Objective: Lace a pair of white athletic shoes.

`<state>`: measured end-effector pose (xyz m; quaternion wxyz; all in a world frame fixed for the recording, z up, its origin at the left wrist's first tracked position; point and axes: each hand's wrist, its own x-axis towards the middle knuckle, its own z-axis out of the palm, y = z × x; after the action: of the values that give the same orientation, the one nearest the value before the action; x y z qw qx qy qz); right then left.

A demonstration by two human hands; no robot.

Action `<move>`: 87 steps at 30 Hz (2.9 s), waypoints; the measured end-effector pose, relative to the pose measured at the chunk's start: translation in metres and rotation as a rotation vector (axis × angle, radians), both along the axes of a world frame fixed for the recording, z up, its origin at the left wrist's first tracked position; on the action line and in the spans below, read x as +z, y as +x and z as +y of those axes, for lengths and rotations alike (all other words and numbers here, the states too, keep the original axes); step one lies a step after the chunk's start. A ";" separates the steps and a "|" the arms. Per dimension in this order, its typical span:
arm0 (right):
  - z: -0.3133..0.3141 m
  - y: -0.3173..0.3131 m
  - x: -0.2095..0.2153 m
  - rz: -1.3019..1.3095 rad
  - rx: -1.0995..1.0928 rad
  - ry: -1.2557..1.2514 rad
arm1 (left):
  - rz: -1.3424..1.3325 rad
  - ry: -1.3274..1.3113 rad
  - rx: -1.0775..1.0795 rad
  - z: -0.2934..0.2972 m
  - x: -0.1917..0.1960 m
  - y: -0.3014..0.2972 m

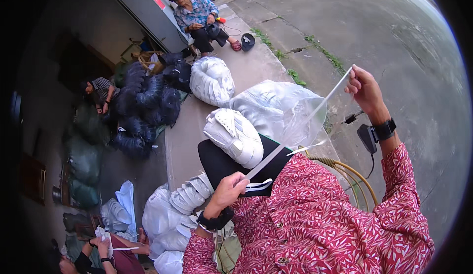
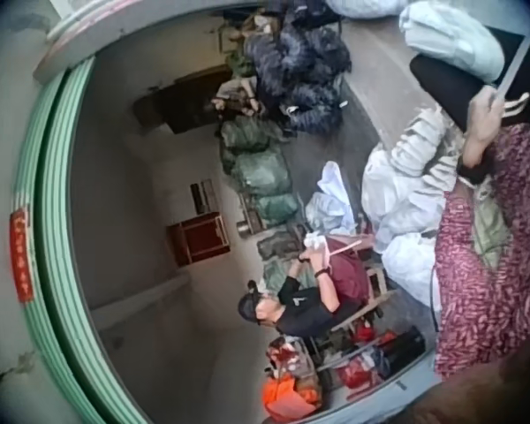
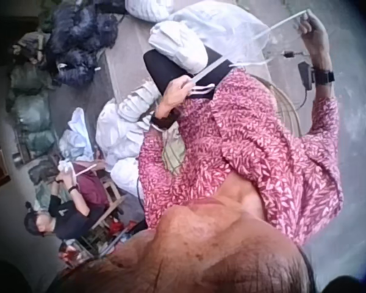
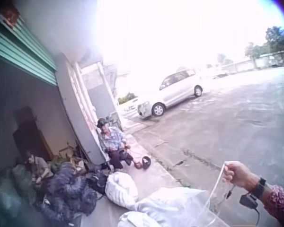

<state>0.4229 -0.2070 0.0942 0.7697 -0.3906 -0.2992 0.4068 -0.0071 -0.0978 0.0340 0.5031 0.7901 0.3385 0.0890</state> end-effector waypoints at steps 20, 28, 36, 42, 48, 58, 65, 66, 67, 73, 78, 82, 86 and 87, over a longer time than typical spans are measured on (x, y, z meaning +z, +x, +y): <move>0.005 -0.040 -0.068 -0.016 0.089 -0.290 | 0.063 0.471 -0.005 -0.019 0.093 0.007; 0.003 -0.147 -0.025 -0.887 0.880 -0.116 | -0.278 0.215 -0.206 -0.036 0.045 0.096; 0.002 -0.157 0.013 -0.325 0.697 -0.001 | -0.367 -0.338 -0.204 -0.045 0.027 0.095; 0.011 -0.058 0.005 0.193 0.157 0.288 | -0.094 0.082 0.041 0.000 0.003 0.017; -0.010 0.031 -0.045 0.478 -0.031 0.203 | 0.068 0.016 0.431 0.040 0.014 -0.076; 0.015 0.024 -0.085 0.450 0.012 0.047 | -0.007 -0.031 0.397 0.042 0.014 -0.124; 0.008 0.046 -0.077 0.436 -0.072 0.062 | -0.085 -0.039 0.272 0.042 -0.001 -0.110; 0.007 0.050 -0.074 0.439 -0.116 0.052 | -0.050 -0.021 0.271 0.039 -0.002 -0.106; 0.005 0.056 -0.076 0.433 -0.114 0.049 | -0.056 -0.024 0.273 0.037 -0.006 -0.101; -0.013 0.083 -0.094 0.402 -0.127 -0.004 | -0.321 -0.143 0.469 0.041 -0.030 -0.094; -0.012 0.081 -0.115 0.501 -0.187 -0.083 | -0.446 -0.204 0.721 0.044 -0.034 -0.105; 0.002 0.067 -0.115 0.523 -0.248 -0.173 | -0.111 -0.235 0.649 0.034 -0.048 -0.107; 0.014 0.024 -0.094 0.194 0.002 -0.259 | -0.093 -0.266 0.665 0.028 -0.066 -0.101; 0.021 0.003 -0.082 0.192 0.007 -0.257 | -0.106 -0.228 0.676 0.029 -0.069 -0.100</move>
<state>0.4258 -0.1861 0.0120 0.7371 -0.4441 -0.1709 0.4798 -0.1072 -0.0693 -0.0355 0.5469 0.5666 0.5620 0.2530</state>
